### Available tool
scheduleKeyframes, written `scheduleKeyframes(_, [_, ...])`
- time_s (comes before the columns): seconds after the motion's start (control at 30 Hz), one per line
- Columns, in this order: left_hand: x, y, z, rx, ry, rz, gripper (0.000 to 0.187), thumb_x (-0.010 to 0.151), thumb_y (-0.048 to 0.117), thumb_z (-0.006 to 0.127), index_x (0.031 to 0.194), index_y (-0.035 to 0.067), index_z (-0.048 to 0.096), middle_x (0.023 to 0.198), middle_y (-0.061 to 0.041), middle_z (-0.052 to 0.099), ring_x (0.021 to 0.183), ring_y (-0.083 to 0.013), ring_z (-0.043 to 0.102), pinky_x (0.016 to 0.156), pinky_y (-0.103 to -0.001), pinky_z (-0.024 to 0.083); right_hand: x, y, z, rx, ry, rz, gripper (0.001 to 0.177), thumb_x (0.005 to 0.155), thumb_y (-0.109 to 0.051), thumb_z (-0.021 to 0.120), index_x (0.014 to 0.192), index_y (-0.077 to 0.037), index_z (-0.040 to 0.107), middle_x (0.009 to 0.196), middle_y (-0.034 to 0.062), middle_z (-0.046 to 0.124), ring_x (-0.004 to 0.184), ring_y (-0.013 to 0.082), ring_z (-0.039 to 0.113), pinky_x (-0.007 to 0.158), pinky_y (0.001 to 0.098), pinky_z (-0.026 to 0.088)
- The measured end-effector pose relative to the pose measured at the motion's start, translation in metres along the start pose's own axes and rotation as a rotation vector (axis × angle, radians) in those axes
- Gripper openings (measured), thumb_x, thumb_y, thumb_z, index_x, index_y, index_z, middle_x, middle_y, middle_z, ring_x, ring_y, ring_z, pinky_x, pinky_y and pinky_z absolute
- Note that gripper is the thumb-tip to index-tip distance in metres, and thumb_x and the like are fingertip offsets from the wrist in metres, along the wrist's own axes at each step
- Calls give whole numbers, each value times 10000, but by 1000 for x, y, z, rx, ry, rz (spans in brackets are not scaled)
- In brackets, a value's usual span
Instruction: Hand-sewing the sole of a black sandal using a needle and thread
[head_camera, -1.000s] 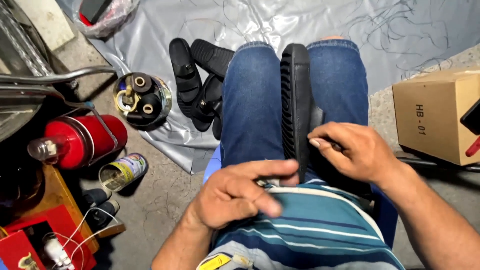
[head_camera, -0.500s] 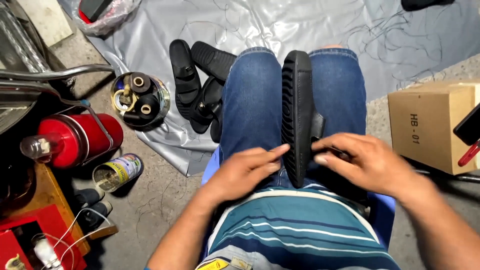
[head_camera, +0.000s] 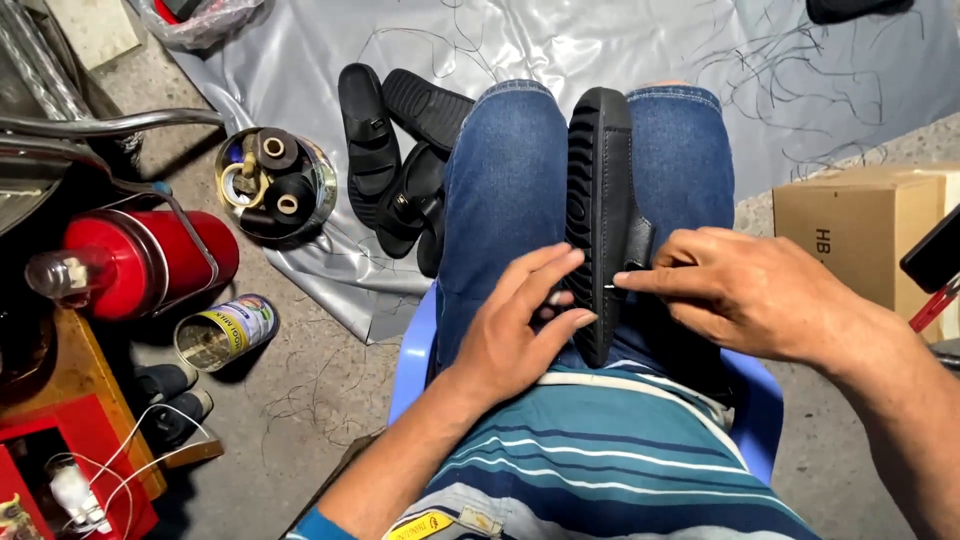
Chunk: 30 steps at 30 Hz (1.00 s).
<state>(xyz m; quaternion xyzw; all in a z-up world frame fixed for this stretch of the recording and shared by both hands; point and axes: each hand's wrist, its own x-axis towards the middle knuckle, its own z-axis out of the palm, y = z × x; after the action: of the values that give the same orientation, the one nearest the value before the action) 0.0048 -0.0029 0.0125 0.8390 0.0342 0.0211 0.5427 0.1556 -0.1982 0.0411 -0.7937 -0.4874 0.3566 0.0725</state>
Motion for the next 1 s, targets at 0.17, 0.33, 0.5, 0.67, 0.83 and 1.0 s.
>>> scheduleKeyframes(0.17, [3, -2, 9, -202, -106, -170, 525, 825, 176, 656, 1298, 184, 431, 1265, -70, 452, 789, -80, 615, 639, -155, 514, 1, 4, 4, -24, 77, -93, 449, 780, -271, 524, 1213, -388, 516, 837, -58, 498, 714, 142, 521, 356, 317, 484])
scheduleKeyframes(0.33, [2, -12, 14, -216, -93, -162, 543, 813, 146, 675, 1297, 190, 434, 1255, -72, 449, 784, -82, 609, 703, -166, 529, -1, 6, 6, -56, 115, -123, 493, 770, -256, 533, 1236, -407, 479, 856, -51, 491, 686, 151, 511, 338, 316, 482])
scheduleKeyframes(0.5, [2, -15, 16, -232, -70, -110, 533, 820, 116, 674, 1295, 178, 439, 1252, -87, 443, 774, -96, 603, 813, -200, 541, 0, -2, -1, -120, 52, -71, 519, 769, -299, 534, 1258, -441, 435, 887, -63, 477, 725, 145, 495, 310, 307, 501])
scheduleKeyframes(0.67, [1, -17, 18, -247, -78, -117, 519, 824, 141, 671, 1290, 183, 447, 1253, -82, 437, 784, -80, 610, 827, -198, 537, -1, -28, -8, -504, -188, 46, 574, 806, -363, 492, 1350, -370, 309, 858, -53, 444, 753, 164, 451, 405, 296, 577])
scheduleKeyframes(0.83, [1, -19, 18, -197, -82, -143, 537, 800, 173, 701, 1277, 234, 462, 1246, -48, 458, 776, -63, 616, 812, -192, 531, -9, -30, 15, -549, 195, -75, 451, 756, -269, 521, 1207, -275, 522, 783, -62, 471, 673, 174, 458, 375, 289, 494])
scheduleKeyframes(1.0, [2, -18, 12, -265, -83, -191, 537, 789, 189, 706, 1266, 250, 468, 1255, -38, 457, 806, -58, 628, 766, -175, 557, -6, -9, 34, -191, 330, -103, 434, 757, -248, 589, 1182, -318, 539, 914, -39, 556, 730, 170, 522, 271, 305, 423])
